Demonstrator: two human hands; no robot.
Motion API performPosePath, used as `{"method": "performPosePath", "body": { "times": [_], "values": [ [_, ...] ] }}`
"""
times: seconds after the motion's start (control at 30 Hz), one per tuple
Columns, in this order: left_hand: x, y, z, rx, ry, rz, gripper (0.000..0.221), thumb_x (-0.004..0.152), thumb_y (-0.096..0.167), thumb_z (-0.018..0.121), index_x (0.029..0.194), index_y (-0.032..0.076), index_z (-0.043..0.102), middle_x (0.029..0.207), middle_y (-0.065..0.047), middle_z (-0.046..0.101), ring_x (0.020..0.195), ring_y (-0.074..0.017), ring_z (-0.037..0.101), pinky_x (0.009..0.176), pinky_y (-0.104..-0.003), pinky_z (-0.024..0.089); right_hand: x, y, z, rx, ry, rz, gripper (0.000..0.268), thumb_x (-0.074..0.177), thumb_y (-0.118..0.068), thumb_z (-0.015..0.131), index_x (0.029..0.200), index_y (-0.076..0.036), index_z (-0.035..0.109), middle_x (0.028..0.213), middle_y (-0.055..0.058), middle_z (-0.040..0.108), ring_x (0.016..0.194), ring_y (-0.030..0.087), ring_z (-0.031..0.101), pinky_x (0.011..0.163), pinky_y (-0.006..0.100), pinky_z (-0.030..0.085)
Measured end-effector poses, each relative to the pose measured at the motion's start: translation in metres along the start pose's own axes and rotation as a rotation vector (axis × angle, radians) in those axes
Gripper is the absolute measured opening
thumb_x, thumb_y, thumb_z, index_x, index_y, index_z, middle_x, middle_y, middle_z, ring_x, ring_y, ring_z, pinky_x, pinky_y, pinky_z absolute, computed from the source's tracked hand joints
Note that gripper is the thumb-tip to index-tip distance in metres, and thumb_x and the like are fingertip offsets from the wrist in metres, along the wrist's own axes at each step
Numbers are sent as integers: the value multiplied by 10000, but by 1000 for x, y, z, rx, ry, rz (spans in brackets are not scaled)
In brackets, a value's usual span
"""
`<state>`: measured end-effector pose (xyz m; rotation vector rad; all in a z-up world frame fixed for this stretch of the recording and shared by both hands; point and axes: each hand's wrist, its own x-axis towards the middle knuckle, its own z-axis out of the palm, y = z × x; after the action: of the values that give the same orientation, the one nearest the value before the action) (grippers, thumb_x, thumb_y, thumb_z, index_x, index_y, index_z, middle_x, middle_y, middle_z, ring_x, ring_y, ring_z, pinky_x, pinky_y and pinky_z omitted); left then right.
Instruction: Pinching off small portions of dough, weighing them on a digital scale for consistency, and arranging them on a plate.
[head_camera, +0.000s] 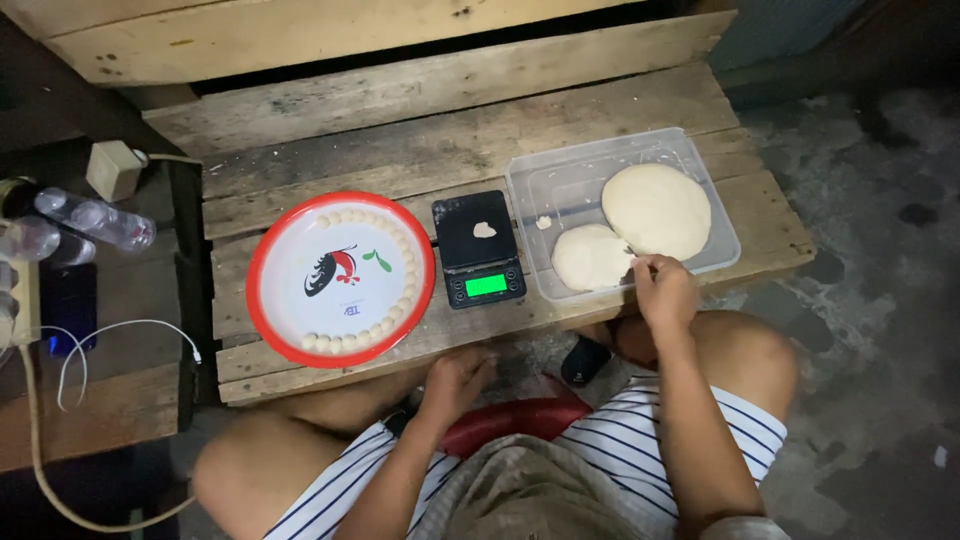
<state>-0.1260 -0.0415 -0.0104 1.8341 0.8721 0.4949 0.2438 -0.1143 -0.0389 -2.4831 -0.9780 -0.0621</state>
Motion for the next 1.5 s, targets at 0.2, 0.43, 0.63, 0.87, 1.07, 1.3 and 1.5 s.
{"method": "performPosePath", "body": {
  "times": [0.2,0.43,0.63,0.87,1.07,1.3,1.5],
  "values": [
    [0,-8,2,-18,-7,-18,197,968,105,645,1092,28,778,960,-209,782,913,-407,750,763,-508,604,10,34,18,533,-117,241,143,983,-187,667,929,-102,769,717,87,712,714,213,710,666,358,554],
    [2,-3,1,-38,4,-33,198,986,138,652,1086,34,787,967,-203,787,913,-386,754,759,-512,608,-8,-21,-14,271,43,70,195,953,-244,798,984,-51,792,836,207,717,875,427,704,759,499,551],
    [3,3,-4,-6,-26,-44,197,995,155,644,1072,39,784,924,-197,783,878,-381,756,747,-485,607,-10,-23,-10,335,-104,164,288,929,-275,802,1063,-22,776,872,173,738,864,350,717,771,448,562],
    [1,-1,-3,-34,-29,-42,197,1004,164,635,1080,49,775,941,-184,783,881,-347,755,745,-478,601,-1,6,4,336,-48,189,219,976,-266,762,1042,-58,787,888,165,736,846,328,686,735,452,553],
    [1,1,-2,-46,-7,-3,153,991,110,638,1004,27,766,864,-178,765,818,-291,734,702,-434,591,2,2,-13,1174,-137,526,72,939,-139,662,868,-136,675,684,29,586,525,88,518,427,204,356],
    [10,19,16,-398,39,-226,262,1019,147,634,1194,-27,723,1157,-259,745,1129,-378,701,946,-529,563,-37,-77,-49,1164,-195,279,70,1021,-151,667,969,-107,682,965,43,695,766,115,671,708,206,532],
    [38,36,39,-866,130,-366,314,1027,314,649,1081,32,775,953,-123,732,883,-237,664,818,-418,560,-94,-118,-28,769,-427,-508,378,1058,-373,497,1250,-182,761,1413,106,652,1353,344,558,1130,486,390]
  ]
}}
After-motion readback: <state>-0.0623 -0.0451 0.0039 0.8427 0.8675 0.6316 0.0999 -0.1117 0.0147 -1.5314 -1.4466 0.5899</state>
